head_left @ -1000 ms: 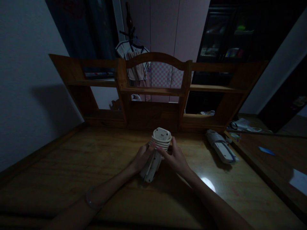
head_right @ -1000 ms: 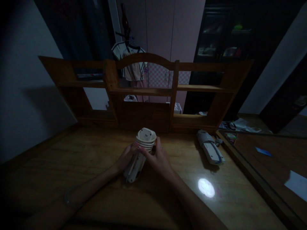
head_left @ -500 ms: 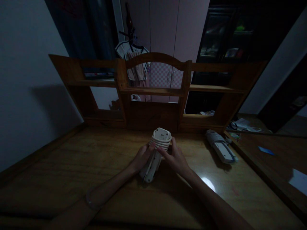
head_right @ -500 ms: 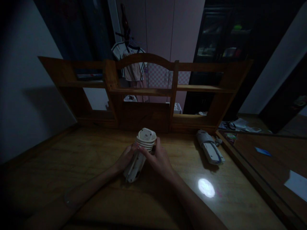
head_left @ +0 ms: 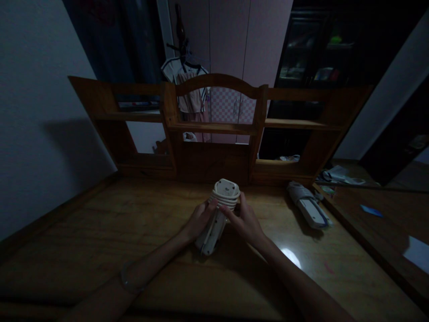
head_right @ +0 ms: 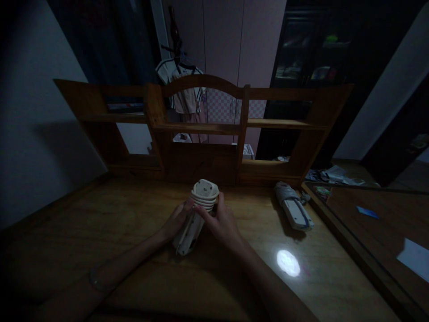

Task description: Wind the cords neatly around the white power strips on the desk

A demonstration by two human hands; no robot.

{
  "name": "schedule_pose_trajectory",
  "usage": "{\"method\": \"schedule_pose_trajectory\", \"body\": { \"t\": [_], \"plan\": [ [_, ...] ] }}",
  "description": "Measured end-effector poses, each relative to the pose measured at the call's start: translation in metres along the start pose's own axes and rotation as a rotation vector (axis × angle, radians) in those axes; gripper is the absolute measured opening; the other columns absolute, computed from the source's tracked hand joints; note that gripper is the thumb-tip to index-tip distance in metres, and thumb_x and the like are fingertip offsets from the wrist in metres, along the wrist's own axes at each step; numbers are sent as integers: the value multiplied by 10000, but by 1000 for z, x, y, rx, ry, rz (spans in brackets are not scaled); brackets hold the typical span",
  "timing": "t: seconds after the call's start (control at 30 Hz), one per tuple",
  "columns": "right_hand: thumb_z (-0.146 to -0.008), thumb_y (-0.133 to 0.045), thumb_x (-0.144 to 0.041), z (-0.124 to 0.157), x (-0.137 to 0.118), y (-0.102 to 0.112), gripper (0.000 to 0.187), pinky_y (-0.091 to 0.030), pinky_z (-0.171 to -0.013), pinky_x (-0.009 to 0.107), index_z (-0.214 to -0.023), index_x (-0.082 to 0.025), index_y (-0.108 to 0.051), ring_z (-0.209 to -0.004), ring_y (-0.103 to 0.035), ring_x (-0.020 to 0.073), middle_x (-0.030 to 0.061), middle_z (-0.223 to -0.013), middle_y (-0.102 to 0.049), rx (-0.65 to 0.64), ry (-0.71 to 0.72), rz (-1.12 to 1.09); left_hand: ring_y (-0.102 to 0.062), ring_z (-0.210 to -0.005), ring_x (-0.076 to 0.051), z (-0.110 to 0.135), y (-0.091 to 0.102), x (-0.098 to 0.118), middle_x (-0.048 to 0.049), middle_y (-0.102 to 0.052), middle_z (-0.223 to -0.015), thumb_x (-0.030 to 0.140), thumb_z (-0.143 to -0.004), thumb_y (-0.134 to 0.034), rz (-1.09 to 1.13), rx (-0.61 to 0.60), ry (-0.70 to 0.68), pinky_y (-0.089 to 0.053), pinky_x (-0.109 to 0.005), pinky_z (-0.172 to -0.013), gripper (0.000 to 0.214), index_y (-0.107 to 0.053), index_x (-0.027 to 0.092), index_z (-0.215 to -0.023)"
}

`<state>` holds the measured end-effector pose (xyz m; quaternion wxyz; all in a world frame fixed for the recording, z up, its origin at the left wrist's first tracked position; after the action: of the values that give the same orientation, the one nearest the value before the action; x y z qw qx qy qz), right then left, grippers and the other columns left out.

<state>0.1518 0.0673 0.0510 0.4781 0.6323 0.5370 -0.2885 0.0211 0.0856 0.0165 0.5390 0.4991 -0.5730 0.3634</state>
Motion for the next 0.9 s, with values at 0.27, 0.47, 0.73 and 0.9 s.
{"method": "schedule_pose_trajectory", "body": {
  "t": [0.27, 0.47, 0.73, 0.9],
  "plan": [
    [-831, -623, -455, -1, -1, 0, 482, -480, -867, 346, -1211, -225, -435, -1020, -615, 225, 84, -1154, -631, 3, 14, -8, -618, -710, -200, 0, -2, -3, -63, -692, -825, 592, -882, -376, 13, -9, 10, -454, -253, -616, 586, -629, 121, -1123],
    [-835, -614, -464, -1, 0, -1, 485, -490, -845, 354, -1215, -226, -429, -993, -626, 231, 87, -1127, -640, -1, 10, 4, -612, -724, -194, 0, 1, -4, -67, -695, -854, 580, -885, -389, 6, -3, 12, -446, -245, -618, 563, -643, 123, -1094],
    [-829, -618, -473, 0, 2, -1, 501, -491, -839, 353, -1221, -228, -423, -998, -629, 237, 89, -1134, -641, 0, 0, 7, -618, -719, -198, 0, -1, -4, -60, -697, -851, 590, -883, -381, 22, -6, 22, -454, -252, -621, 579, -632, 123, -1114],
    [-826, -621, -476, 0, 1, 0, 497, -489, -843, 347, -1213, -232, -425, -997, -628, 232, 84, -1133, -641, 7, -4, 9, -622, -739, -203, 0, -1, -2, -59, -694, -853, 576, -888, -384, 9, -8, 8, -457, -253, -629, 568, -625, 121, -1130]
  ]
}}
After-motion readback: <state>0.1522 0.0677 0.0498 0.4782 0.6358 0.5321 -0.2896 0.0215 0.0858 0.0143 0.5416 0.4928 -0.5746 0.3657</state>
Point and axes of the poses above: each hand's wrist, its own z-axis away from the middle knuckle, its own y-axis out of the back of the hand, x = y × z, the point moved 9 cm from there along -z, towards the middle knuckle
